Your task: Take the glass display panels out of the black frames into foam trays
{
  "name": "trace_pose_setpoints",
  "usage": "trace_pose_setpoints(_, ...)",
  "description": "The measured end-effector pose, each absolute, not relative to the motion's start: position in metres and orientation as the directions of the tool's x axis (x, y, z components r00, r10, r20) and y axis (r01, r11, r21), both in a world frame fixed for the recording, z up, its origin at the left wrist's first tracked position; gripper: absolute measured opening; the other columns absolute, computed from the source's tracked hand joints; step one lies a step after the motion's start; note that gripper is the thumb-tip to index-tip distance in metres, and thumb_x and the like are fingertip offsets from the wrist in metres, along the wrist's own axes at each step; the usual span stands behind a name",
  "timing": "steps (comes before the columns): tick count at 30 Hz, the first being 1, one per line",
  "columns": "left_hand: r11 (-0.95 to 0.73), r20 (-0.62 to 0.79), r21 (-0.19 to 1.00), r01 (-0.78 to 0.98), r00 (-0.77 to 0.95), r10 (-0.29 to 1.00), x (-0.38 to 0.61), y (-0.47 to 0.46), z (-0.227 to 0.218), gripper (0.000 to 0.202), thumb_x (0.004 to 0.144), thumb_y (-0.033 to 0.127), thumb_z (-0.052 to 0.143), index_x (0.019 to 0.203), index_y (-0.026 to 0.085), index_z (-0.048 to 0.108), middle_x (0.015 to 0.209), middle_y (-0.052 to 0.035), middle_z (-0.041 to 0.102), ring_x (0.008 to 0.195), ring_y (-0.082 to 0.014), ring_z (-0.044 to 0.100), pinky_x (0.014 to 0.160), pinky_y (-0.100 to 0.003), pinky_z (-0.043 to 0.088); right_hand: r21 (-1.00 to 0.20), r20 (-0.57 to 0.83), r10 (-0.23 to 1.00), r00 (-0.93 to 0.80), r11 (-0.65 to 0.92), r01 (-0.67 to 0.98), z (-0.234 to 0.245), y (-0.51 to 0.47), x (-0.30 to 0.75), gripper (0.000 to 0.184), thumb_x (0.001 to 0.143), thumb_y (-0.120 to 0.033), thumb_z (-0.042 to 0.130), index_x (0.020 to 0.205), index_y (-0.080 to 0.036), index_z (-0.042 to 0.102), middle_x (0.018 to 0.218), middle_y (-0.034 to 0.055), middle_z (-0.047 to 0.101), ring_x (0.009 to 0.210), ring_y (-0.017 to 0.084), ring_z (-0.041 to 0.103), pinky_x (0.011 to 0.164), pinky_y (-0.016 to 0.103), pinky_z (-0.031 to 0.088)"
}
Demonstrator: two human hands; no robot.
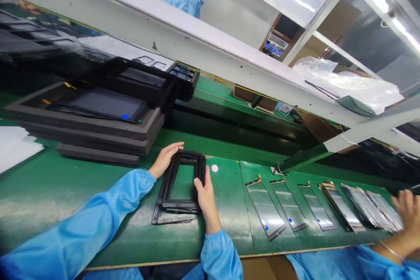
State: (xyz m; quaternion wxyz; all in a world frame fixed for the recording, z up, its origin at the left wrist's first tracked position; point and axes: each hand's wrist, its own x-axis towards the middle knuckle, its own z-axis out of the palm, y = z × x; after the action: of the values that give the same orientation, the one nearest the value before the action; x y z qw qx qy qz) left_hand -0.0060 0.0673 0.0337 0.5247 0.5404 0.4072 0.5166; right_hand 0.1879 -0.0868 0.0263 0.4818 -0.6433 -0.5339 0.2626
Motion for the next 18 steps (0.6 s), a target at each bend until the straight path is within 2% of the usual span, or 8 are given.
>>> trace_pose_setpoints(3, -0.132, 0.141, 0.987, -0.092, 0.099, 0.985, -0.005, 0.055, 0.033, 0.031, 0.103, 0.042, 0.067, 0.119, 0.016, 0.072, 0.122, -0.0097, 0.074, 0.112, -0.0268, 0.072, 0.101, -0.051, 0.057, -0.926, 0.164, 0.954, 0.251, 0.061, 0.373, 0.015, -0.069, 0.178, 0.076, 0.093, -0.025, 0.059, 0.167, -0.021, 0.040, 0.166, 0.0106, 0.051, 0.153, 0.027, 0.049, 0.124, 0.052, 0.043)
trace_pose_setpoints(7, -0.166, 0.173, 0.982, -0.093, 0.074, 0.982, -0.005, 0.049, 0.035, 0.027, 0.103, 0.041, 0.068, 0.113, 0.016, 0.073, 0.122, -0.0096, 0.074, 0.114, -0.0267, 0.070, 0.102, -0.051, 0.056, -0.945, 0.166, 0.962, 0.217, 0.092, 0.314, 0.012, -0.078, 0.176, 0.080, 0.086, -0.012, 0.053, 0.166, -0.019, 0.042, 0.163, 0.0116, 0.053, 0.151, 0.027, 0.051, 0.124, 0.052, 0.044)
trace_pose_setpoints(12, -0.138, 0.154, 0.984, -0.108, 0.158, 0.975, -0.003, 0.039, 0.035, 0.031, 0.104, 0.045, 0.066, 0.105, 0.015, 0.074, 0.109, -0.0072, 0.077, 0.103, -0.0244, 0.074, 0.098, -0.048, 0.058, -0.950, 0.142, 0.963, 0.228, 0.068, 0.303, 0.007, -0.108, 0.178, 0.089, 0.083, -0.006, 0.053, 0.169, -0.021, 0.034, 0.166, 0.0087, 0.049, 0.153, 0.026, 0.048, 0.123, 0.053, 0.045)
trace_pose_setpoints(16, -0.116, 0.127, 0.990, -0.086, 0.142, 0.982, 0.003, 0.045, 0.032, 0.031, 0.103, 0.045, 0.067, 0.106, 0.015, 0.074, 0.107, -0.0065, 0.077, 0.100, -0.0238, 0.074, 0.094, -0.046, 0.060, -0.953, 0.122, 0.955, 0.272, 0.036, 0.301, 0.004, -0.111, 0.169, 0.097, 0.078, -0.003, 0.051, 0.171, -0.022, 0.031, 0.171, 0.0060, 0.041, 0.159, 0.026, 0.037, 0.128, 0.052, 0.035)
trace_pose_setpoints(18, -0.111, 0.119, 0.991, -0.079, 0.109, 0.987, 0.008, 0.057, 0.033, 0.030, 0.103, 0.044, 0.067, 0.109, 0.015, 0.074, 0.110, -0.0067, 0.076, 0.099, -0.0239, 0.074, 0.092, -0.045, 0.061, -0.954, 0.124, 0.950, 0.287, 0.034, 0.299, 0.007, -0.098, 0.168, 0.097, 0.077, -0.002, 0.049, 0.170, -0.020, 0.032, 0.172, 0.0057, 0.040, 0.159, 0.024, 0.036, 0.129, 0.051, 0.032)
